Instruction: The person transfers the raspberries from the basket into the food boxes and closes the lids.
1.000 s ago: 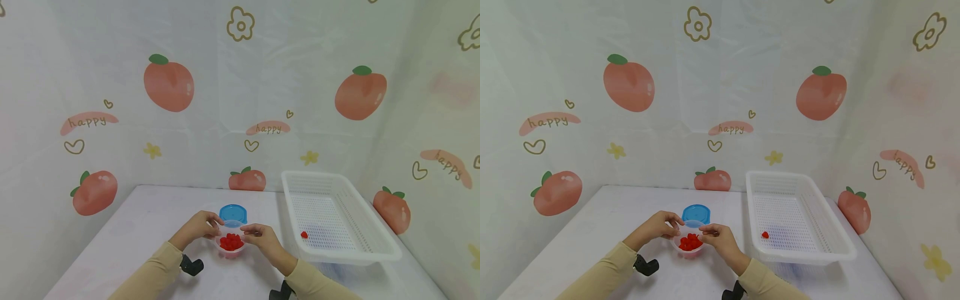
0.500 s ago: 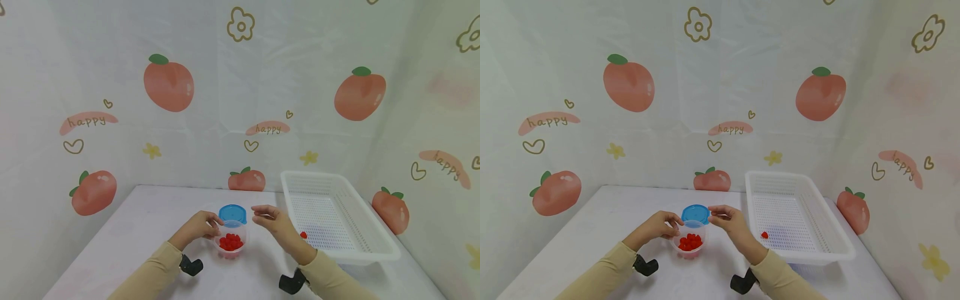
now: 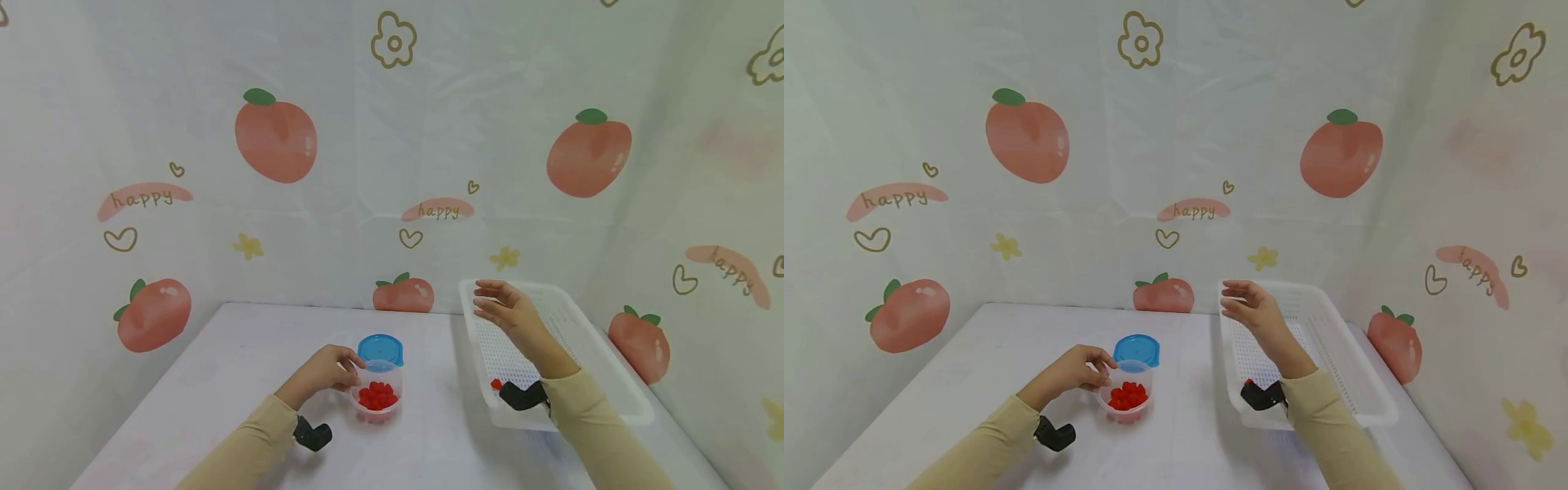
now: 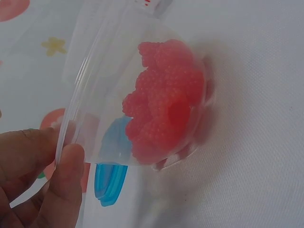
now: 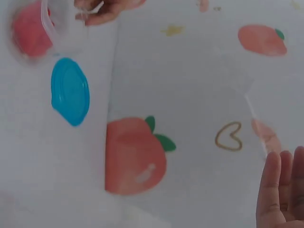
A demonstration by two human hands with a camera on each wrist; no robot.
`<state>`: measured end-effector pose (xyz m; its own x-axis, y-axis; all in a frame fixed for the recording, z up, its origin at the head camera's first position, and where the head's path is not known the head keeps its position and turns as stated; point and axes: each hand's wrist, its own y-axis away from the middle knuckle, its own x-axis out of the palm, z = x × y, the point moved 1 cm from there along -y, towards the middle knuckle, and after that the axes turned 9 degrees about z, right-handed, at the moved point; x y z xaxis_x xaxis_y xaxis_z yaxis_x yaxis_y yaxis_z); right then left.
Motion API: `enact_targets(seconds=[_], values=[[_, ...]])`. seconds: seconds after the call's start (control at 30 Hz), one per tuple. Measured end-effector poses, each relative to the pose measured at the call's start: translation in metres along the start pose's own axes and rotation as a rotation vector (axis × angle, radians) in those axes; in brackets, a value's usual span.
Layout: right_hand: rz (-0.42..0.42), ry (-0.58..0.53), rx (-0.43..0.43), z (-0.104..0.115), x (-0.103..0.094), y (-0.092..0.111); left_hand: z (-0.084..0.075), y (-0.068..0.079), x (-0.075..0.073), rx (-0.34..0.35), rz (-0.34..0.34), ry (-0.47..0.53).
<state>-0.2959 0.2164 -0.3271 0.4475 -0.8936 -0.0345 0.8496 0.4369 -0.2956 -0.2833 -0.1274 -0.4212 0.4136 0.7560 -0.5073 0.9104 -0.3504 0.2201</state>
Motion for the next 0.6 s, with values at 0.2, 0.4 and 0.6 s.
enact_targets(seconds=[0.2,0.4,0.6], values=[[-0.033,0.063,0.093,-0.017,-0.033,0.0,0.0,0.001,0.0,0.0,-0.002,-0.009],[0.013,0.211,0.244,-0.043,-0.055,0.0,0.0,0.0,0.0,0.002,-0.004,-0.003],[0.172,0.272,0.376,-0.07,-0.066,0.002,0.001,-0.001,0.0,0.0,-0.004,-0.01]])
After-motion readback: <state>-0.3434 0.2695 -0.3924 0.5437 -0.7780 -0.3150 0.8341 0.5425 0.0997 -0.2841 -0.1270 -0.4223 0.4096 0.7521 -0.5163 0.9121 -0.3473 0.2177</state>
